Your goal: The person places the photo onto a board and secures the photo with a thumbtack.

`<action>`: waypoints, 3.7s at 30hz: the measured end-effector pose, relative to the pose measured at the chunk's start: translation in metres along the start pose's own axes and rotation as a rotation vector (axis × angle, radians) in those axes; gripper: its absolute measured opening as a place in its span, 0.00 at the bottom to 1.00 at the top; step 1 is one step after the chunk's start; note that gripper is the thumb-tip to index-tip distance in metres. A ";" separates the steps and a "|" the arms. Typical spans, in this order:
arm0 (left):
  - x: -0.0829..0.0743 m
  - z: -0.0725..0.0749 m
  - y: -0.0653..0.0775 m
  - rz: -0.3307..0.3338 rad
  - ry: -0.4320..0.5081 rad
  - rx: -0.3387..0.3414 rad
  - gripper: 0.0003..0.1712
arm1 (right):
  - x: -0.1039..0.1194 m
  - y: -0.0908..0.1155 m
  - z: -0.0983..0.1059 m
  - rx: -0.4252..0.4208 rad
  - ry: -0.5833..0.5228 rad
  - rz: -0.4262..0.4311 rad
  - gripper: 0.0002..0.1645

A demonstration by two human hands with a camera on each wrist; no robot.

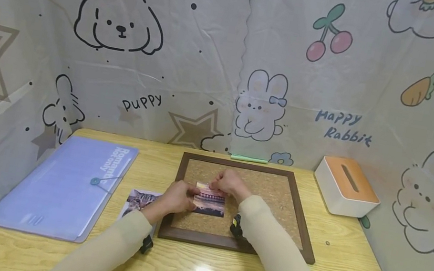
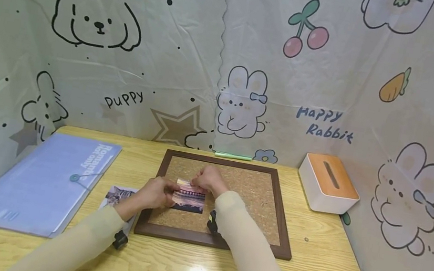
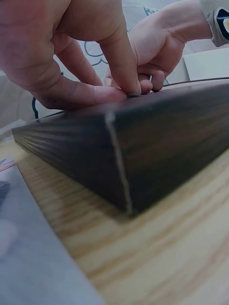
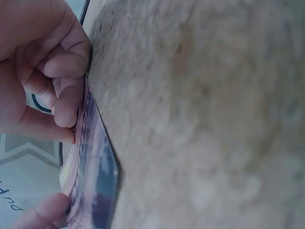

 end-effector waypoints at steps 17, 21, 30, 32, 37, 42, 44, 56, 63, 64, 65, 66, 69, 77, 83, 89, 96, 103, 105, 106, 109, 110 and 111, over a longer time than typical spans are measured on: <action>-0.002 -0.001 0.000 -0.050 -0.057 -0.001 0.22 | -0.015 0.004 0.007 0.091 -0.071 0.086 0.05; -0.001 -0.001 0.002 -0.052 -0.040 -0.010 0.23 | -0.022 0.009 0.015 0.129 -0.094 0.118 0.07; 0.004 0.006 0.010 -0.009 0.091 -0.034 0.21 | -0.041 0.030 0.039 0.129 -0.112 0.163 0.09; 0.006 0.008 0.012 0.002 0.135 -0.042 0.21 | -0.044 0.034 0.043 0.123 -0.114 0.169 0.10; 0.011 0.014 0.016 0.031 0.227 -0.057 0.21 | -0.053 0.043 0.053 0.093 -0.099 0.181 0.11; 0.011 0.024 0.021 0.028 0.222 -0.087 0.21 | -0.061 0.051 0.063 0.077 -0.092 0.207 0.11; 0.014 0.027 0.024 0.027 0.222 -0.096 0.21 | -0.064 0.053 0.066 0.071 -0.090 0.223 0.10; 0.032 0.051 0.055 0.107 0.260 -0.156 0.24 | -0.088 0.065 0.084 0.056 -0.097 0.204 0.14; 0.041 0.064 0.072 0.113 0.257 -0.182 0.26 | -0.096 0.078 0.098 0.024 -0.101 0.218 0.18; 0.041 0.066 0.074 0.113 0.255 -0.183 0.26 | -0.098 0.079 0.099 0.020 -0.102 0.218 0.18; 0.043 0.067 0.076 0.116 0.252 -0.182 0.27 | -0.101 0.080 0.101 0.012 -0.102 0.217 0.18; 0.044 0.068 0.078 0.115 0.245 -0.182 0.27 | -0.103 0.081 0.102 0.009 -0.102 0.216 0.18; 0.046 0.073 0.083 0.144 0.233 -0.190 0.27 | -0.111 0.084 0.105 0.005 -0.105 0.206 0.18; 0.054 0.084 0.100 0.176 0.279 -0.195 0.28 | -0.132 0.098 0.119 -0.014 -0.118 0.184 0.21; 0.064 0.087 0.112 0.199 0.306 -0.171 0.31 | -0.149 0.103 0.127 -0.010 -0.165 0.190 0.21; 0.075 0.084 0.118 0.253 0.281 -0.158 0.33 | -0.167 0.107 0.133 -0.009 -0.179 0.167 0.23; 0.081 0.078 0.124 0.264 0.278 -0.131 0.33 | -0.184 0.118 0.142 0.019 -0.150 0.127 0.23; 0.084 0.075 0.122 0.221 0.299 -0.102 0.34 | -0.198 0.123 0.145 0.060 -0.147 0.122 0.21; 0.085 0.074 0.121 0.228 0.305 -0.097 0.34 | -0.201 0.124 0.145 0.067 -0.154 0.121 0.21; 0.085 0.075 0.120 0.232 0.306 -0.099 0.34 | -0.202 0.125 0.145 0.069 -0.158 0.121 0.21; 0.083 0.076 0.121 0.249 0.299 -0.102 0.34 | -0.208 0.125 0.146 0.072 -0.161 0.126 0.22; 0.082 0.076 0.122 0.253 0.297 -0.104 0.34 | -0.210 0.126 0.147 0.071 -0.162 0.130 0.22; 0.082 0.077 0.123 0.259 0.293 -0.107 0.34 | -0.213 0.126 0.147 0.070 -0.158 0.134 0.22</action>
Point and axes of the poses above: each hand's wrist, its own y-axis away from the middle knuckle, its own z-axis out of the back of the hand, x = y × z, the point moved 5 cm from there along -y, towards the middle knuckle, and after that the axes turned 8 degrees about -z, right-handed, at the moved point
